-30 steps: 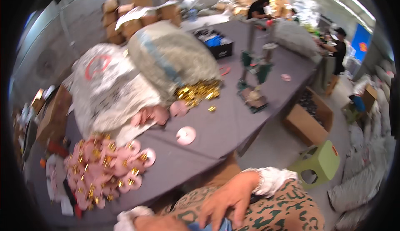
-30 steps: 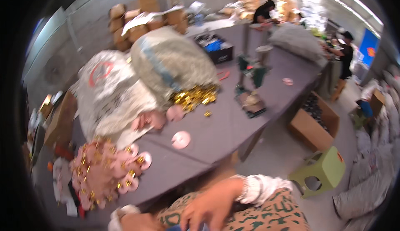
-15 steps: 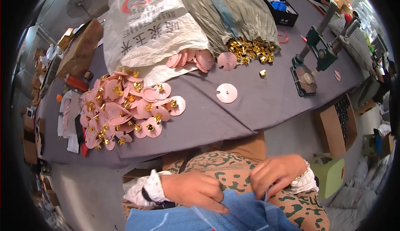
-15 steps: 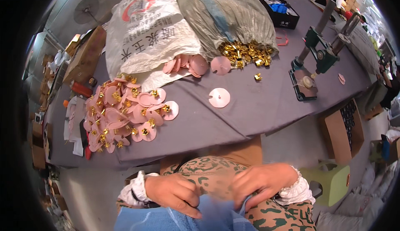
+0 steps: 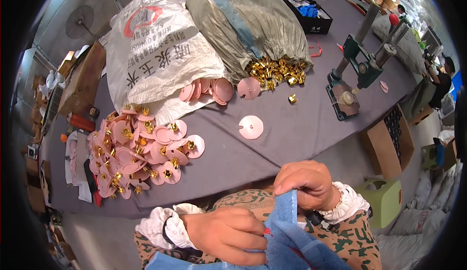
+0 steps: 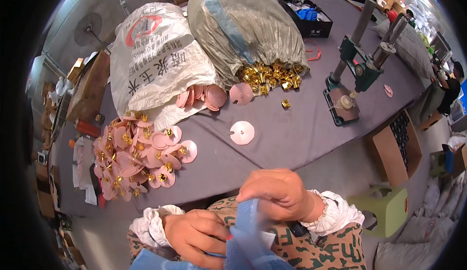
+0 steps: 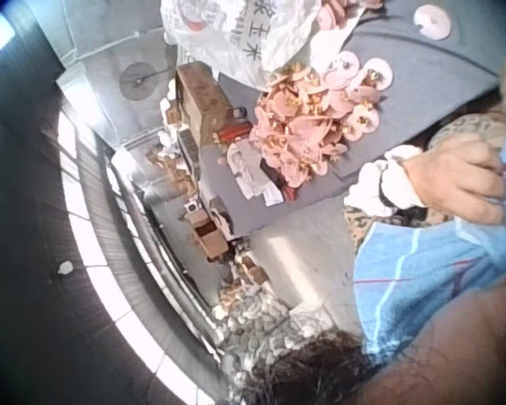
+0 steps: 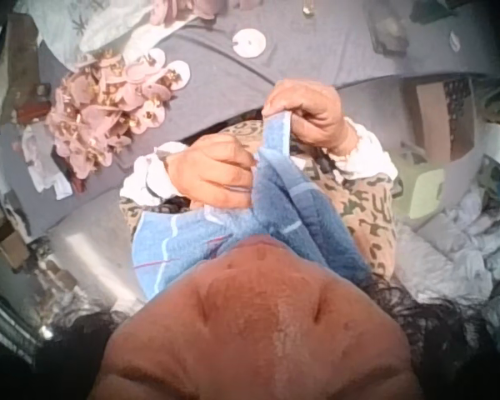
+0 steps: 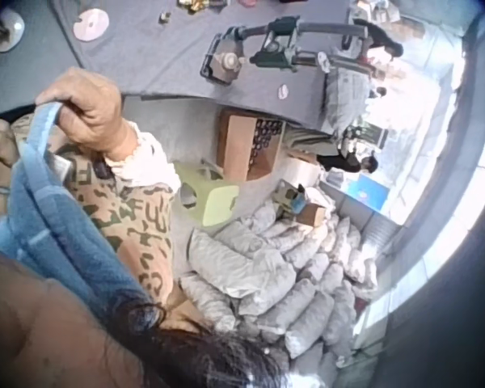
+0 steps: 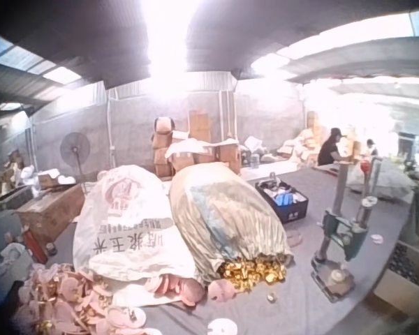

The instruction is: Assembling small plastic disks with metal gold components and using a manual press.

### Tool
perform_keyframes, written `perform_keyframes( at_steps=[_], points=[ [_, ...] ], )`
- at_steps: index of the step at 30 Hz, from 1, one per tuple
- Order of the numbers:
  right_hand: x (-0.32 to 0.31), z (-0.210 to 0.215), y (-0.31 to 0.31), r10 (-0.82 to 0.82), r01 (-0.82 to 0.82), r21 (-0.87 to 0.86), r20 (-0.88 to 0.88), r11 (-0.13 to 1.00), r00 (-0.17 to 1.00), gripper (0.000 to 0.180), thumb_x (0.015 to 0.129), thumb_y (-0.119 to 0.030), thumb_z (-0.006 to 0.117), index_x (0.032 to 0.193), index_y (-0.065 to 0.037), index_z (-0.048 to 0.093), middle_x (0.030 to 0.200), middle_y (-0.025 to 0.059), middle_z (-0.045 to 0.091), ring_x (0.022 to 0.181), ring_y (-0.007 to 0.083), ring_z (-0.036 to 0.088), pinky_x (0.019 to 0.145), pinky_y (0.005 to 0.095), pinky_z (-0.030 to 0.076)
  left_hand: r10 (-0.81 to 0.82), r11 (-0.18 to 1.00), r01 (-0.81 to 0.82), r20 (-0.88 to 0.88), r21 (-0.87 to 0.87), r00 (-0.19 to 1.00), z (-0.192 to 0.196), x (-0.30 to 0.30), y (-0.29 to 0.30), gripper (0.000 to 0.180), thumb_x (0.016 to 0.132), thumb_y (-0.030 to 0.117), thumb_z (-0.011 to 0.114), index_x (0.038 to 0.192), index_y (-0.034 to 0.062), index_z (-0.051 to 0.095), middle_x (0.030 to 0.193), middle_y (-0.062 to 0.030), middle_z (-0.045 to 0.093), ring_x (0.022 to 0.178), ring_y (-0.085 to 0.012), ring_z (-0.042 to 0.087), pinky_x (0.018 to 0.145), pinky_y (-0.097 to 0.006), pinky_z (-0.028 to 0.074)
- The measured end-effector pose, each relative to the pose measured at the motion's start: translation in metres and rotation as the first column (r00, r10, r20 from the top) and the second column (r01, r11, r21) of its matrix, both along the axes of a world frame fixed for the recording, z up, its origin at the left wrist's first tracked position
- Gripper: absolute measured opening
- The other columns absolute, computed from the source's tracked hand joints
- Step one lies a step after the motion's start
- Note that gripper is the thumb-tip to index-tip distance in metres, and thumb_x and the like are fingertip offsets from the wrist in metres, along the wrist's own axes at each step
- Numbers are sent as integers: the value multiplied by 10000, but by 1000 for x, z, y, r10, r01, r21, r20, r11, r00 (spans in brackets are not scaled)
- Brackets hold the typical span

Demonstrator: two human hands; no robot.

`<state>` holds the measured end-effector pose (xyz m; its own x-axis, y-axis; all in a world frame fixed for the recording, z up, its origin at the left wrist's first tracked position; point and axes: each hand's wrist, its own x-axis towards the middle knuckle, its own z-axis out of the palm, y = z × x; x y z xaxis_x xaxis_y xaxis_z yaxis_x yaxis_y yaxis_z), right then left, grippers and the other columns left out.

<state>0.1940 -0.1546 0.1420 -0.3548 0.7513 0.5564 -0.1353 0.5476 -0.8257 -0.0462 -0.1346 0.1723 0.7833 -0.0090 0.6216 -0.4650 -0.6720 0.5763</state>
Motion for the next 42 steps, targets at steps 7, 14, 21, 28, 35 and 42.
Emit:
perform_keyframes(
  at_steps=[7,14,21,28,35,42],
  points=[
    [-18,65,-2,379,-380,-60,307,923,873,242,808,-58,737,1034,-13,662,895,115,664,713,256,652,573,329,504,452,850,-493,225,184,863,-6,-10,17,211,768,68,652,974,33,681,980,-98,655,778,-195,606,560,-283,473],
    [15,43,13,-2,-93,491,189,866,982,276,822,-71,672,1092,-17,656,1075,209,670,742,248,663,588,320,510,534,826,-545,-111,-143,838,-5,-20,17,312,872,108,596,1144,-43,587,1102,-171,639,899,-324,640,760,-385,507],
    [7,74,7,-282,97,514,296,852,913,295,771,-38,669,1065,-18,668,1168,204,647,796,260,679,681,336,537,-28,965,-30,-219,-259,975,-50,-30,8,221,917,117,569,1092,-16,591,1143,-181,590,990,-333,605,850,-386,488],
    [-14,71,-6,-7,0,-44,-167,999,986,260,847,-43,687,1099,-27,626,1129,233,651,975,328,684,792,370,561,18,965,-68,-195,-252,981,-34,-44,10,170,930,106,559,1058,-1,593,1144,-175,579,1015,-320,595,869,-377,484],
    [-33,41,1,737,-835,-192,-397,515,546,186,970,-155,574,1018,24,585,1141,293,603,1142,378,580,959,510,455,-22,948,-42,-198,-316,980,-22,-42,7,130,941,96,550,1029,12,594,1145,-170,569,1036,-309,588,885,-370,481],
    [-24,92,6,479,-729,257,610,634,631,167,840,-145,539,943,-31,603,932,108,613,919,260,588,878,370,446,97,752,-147,-113,-643,989,4,-30,-2,33,947,34,571,959,44,599,1068,-179,637,1047,-275,610,868,-337,495]
  ],
)
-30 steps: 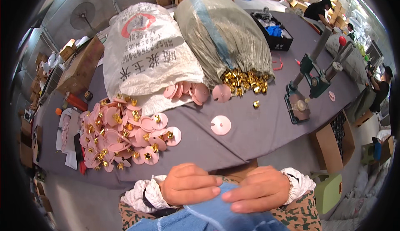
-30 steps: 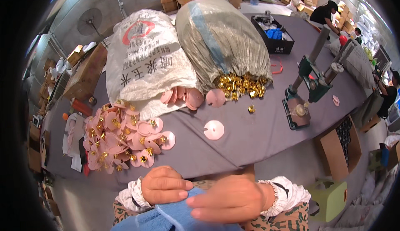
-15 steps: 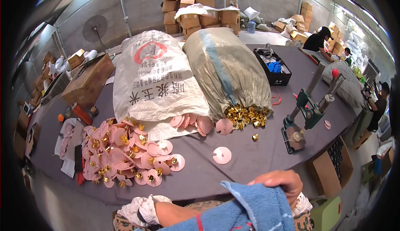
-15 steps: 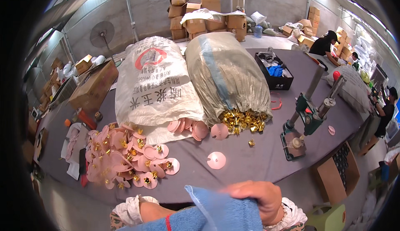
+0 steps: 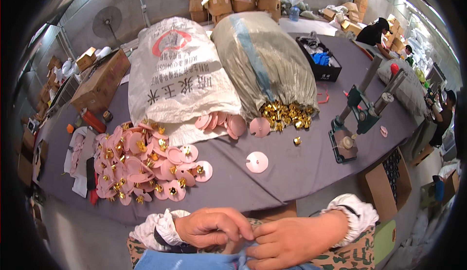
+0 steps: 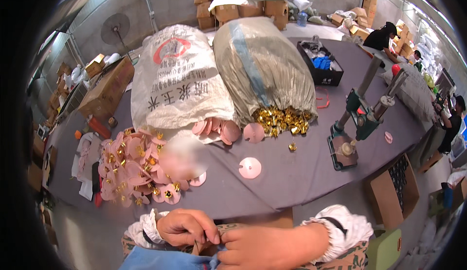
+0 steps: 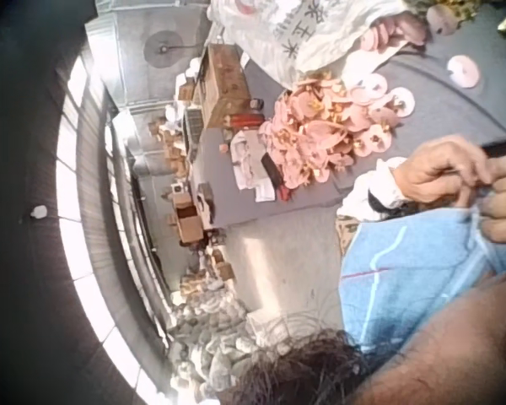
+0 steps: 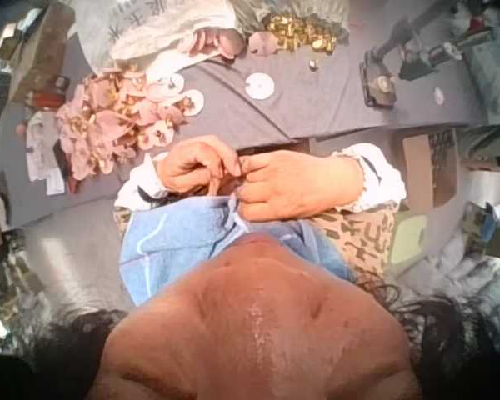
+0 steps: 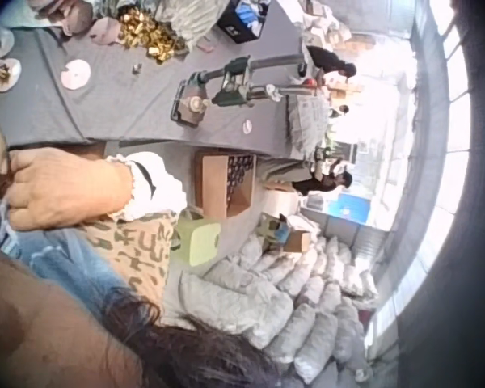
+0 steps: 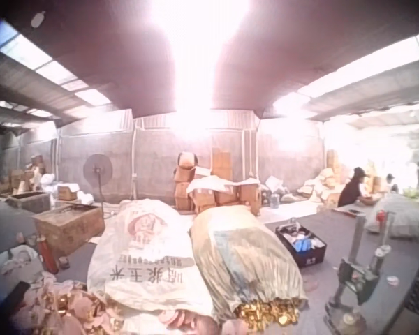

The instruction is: Assembling small plastic disks with metal gold components and using a manual press.

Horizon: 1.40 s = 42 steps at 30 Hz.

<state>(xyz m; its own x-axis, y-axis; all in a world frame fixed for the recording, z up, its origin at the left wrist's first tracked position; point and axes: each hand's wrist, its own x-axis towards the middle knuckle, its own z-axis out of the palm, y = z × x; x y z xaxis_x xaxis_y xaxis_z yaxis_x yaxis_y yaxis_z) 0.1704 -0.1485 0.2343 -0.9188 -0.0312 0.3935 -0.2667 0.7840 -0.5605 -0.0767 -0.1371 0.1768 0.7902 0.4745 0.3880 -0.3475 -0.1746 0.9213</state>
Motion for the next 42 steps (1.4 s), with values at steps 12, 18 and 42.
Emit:
perform_keyframes(
  at_steps=[12,18,42],
  points=[
    [34,-12,0,-45,48,-12,199,999,979,313,817,-135,519,1091,-29,626,1052,83,636,998,193,592,1059,490,332,-406,897,346,199,277,892,-6,29,13,261,949,225,592,855,-10,653,802,-126,620,703,-309,548,648,-406,468],
    [33,-20,-2,-46,23,70,340,997,939,225,800,-111,570,1002,-58,654,910,78,640,986,230,602,1061,507,320,-482,801,436,11,411,876,3,42,13,366,963,355,555,781,52,652,772,-104,611,668,-301,538,588,-403,438],
    [29,-211,77,-982,867,-463,-67,185,174,266,785,54,672,1039,-23,684,1063,74,654,869,127,647,745,235,539,639,540,-743,-383,-395,668,-176,73,90,339,836,149,697,1120,-8,600,902,-105,676,797,-102,617,713,-289,510]
  ],
)
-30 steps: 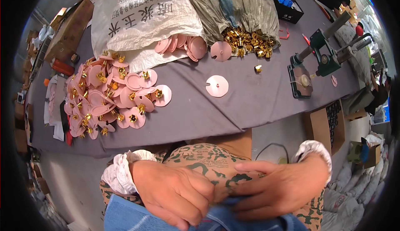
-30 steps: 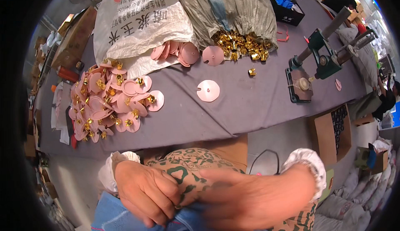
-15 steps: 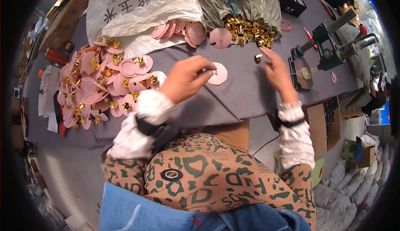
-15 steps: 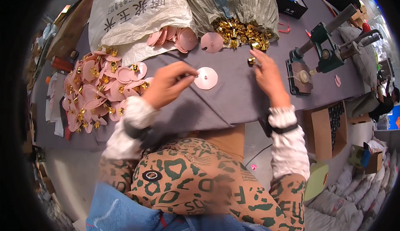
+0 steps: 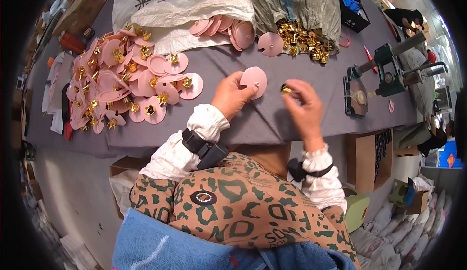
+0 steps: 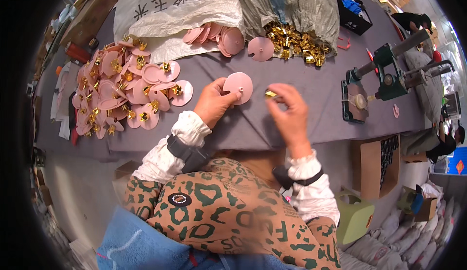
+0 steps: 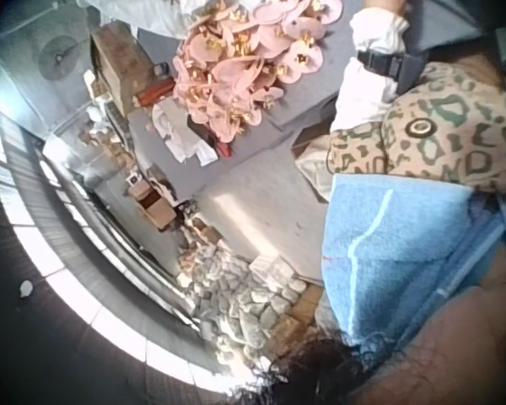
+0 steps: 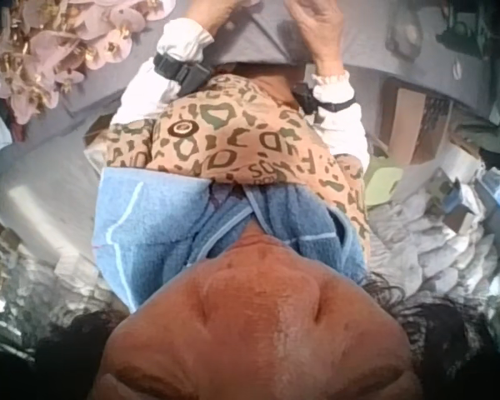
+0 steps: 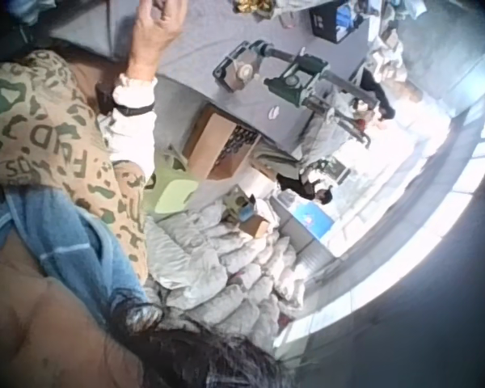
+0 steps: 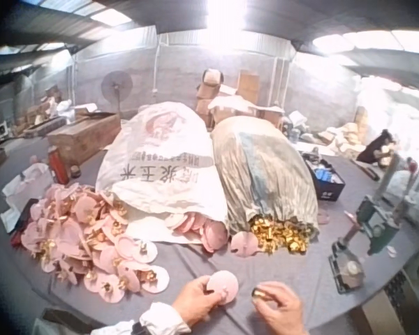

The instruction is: Assembling small plastic disks with metal gold components and using a manual press.

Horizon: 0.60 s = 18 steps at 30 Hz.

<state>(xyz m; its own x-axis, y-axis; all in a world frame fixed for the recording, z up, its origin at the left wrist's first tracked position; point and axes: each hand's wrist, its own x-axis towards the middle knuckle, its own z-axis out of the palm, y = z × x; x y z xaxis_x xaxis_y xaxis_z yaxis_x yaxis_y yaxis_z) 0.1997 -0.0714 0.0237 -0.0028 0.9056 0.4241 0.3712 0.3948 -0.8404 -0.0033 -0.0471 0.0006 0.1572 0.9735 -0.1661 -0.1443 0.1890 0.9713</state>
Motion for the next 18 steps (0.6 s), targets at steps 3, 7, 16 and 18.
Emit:
perform_keyframes(
  at_steps=[3,7,16,18],
  points=[
    [-33,-9,-16,10,-24,96,148,995,989,299,750,26,726,1037,-37,675,1021,113,669,862,203,654,719,283,555,-65,992,78,-127,98,990,-11,-1,-6,297,872,65,647,1149,-25,592,997,-42,663,868,-107,610,765,-250,494],
    [-49,-8,-16,-38,-9,172,270,985,962,306,736,0,750,1030,-39,676,988,124,676,849,254,652,703,315,553,79,902,142,-480,407,874,12,-10,-25,269,852,70,614,1112,3,630,888,-127,690,761,-163,644,706,-292,505],
    [-75,-18,-19,-6,-179,-422,-403,889,915,231,844,-18,700,1068,31,672,913,57,696,792,92,634,725,237,524,300,736,113,-472,667,829,0,-31,-43,188,786,47,617,973,61,624,783,-155,603,751,-366,584,665,-452,474],
    [-78,-17,-18,-62,-209,-516,-459,831,886,218,855,-29,691,1060,44,670,931,68,694,802,104,638,726,229,524,318,717,140,-498,683,806,1,-42,-42,225,763,18,607,986,44,610,811,-164,614,795,-373,591,700,-463,480]
  ],
)
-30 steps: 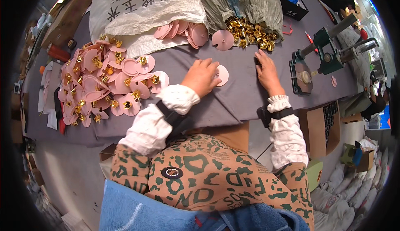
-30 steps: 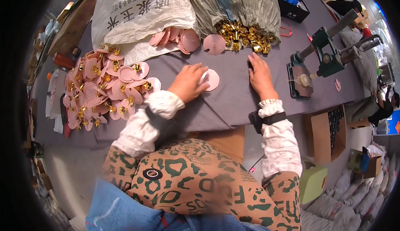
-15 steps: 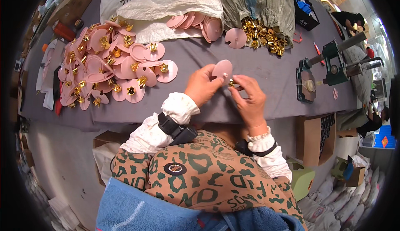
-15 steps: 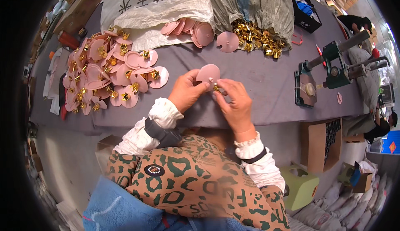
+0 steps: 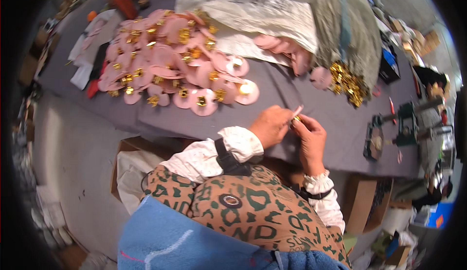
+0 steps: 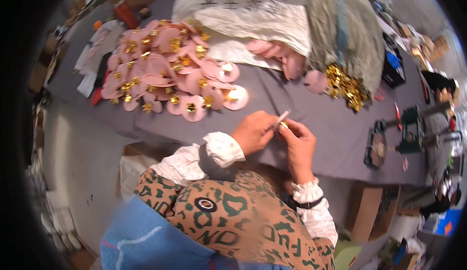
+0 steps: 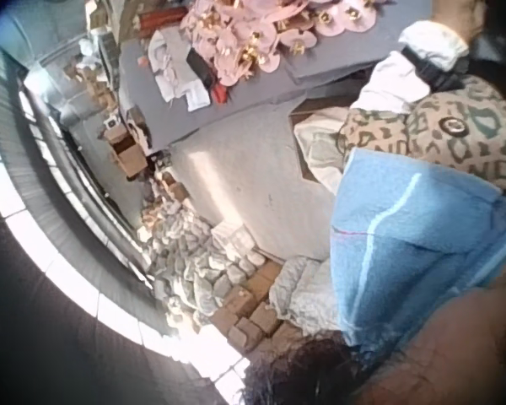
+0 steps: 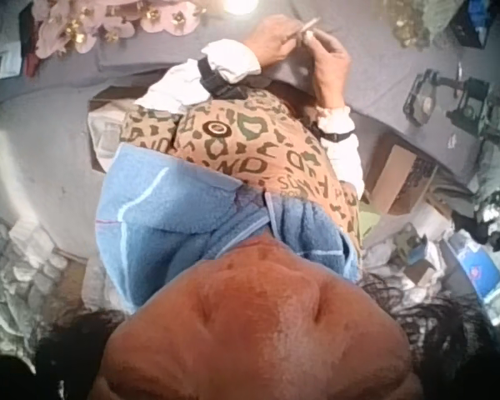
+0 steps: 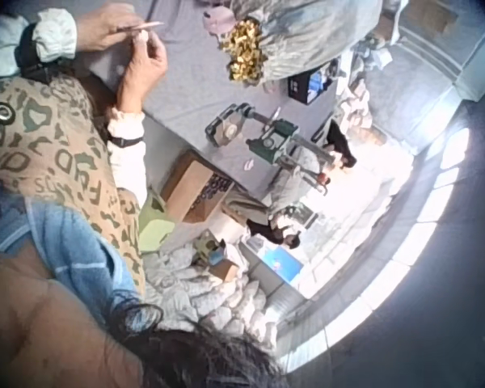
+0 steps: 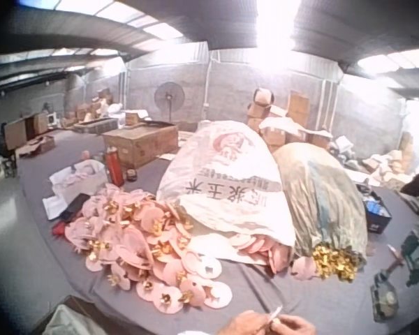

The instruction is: Assembling small plastic disks with metal gold components and using a manual press.

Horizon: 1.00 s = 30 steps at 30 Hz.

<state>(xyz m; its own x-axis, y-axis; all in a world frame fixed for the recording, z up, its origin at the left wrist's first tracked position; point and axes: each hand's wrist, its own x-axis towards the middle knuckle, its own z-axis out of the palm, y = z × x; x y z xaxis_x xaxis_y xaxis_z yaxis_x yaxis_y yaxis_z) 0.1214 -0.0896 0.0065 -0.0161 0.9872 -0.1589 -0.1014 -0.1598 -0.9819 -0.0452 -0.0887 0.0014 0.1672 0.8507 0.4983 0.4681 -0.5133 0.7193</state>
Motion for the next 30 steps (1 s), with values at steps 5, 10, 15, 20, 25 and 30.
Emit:
perform_keyframes(
  at_steps=[5,10,15,20,25,30],
  points=[
    [-7,13,7,135,-140,-75,-63,987,989,213,877,-65,680,1065,34,675,921,48,687,801,86,616,708,220,506,105,989,-105,-7,-102,994,15,-47,7,197,821,65,598,1016,42,609,837,-161,637,823,-347,614,722,-424,483],
    [94,-12,74,-107,-22,259,472,966,875,205,896,-121,642,1056,-4,691,867,26,684,774,92,613,712,231,488,560,822,-553,16,-138,828,82,-189,40,193,871,92,605,1032,-6,646,1024,-84,663,924,-166,619,824,-285,496],
    [148,-34,111,-453,41,540,660,840,599,214,861,-74,614,1059,-42,689,952,100,699,817,199,670,754,295,518,544,828,-544,46,137,838,97,-169,61,251,846,59,609,1083,-16,646,1073,-128,666,926,-214,641,831,-324,506],
    [112,-37,150,-548,-182,720,645,670,532,419,807,-96,665,1221,-102,606,1199,110,623,1130,288,556,991,394,428,248,969,-245,-119,41,961,19,-32,127,378,792,149,674,1150,46,608,1148,-174,601,1087,-335,541,949,-412,434],
    [68,-39,153,-454,-322,564,816,760,358,503,719,-204,773,1190,-140,607,1153,97,574,1128,313,489,966,424,395,336,934,-358,-310,-15,889,-8,28,183,598,702,287,771,1209,43,569,1178,-180,557,1130,-364,498,977,-445,391],
    [83,-26,127,-249,-187,368,851,911,463,220,736,-236,751,920,-124,709,875,83,658,976,283,565,883,408,429,251,962,-264,-148,-72,957,-27,45,182,477,694,178,783,1116,55,597,1055,-161,597,984,-341,574,872,-395,463]
  ],
)
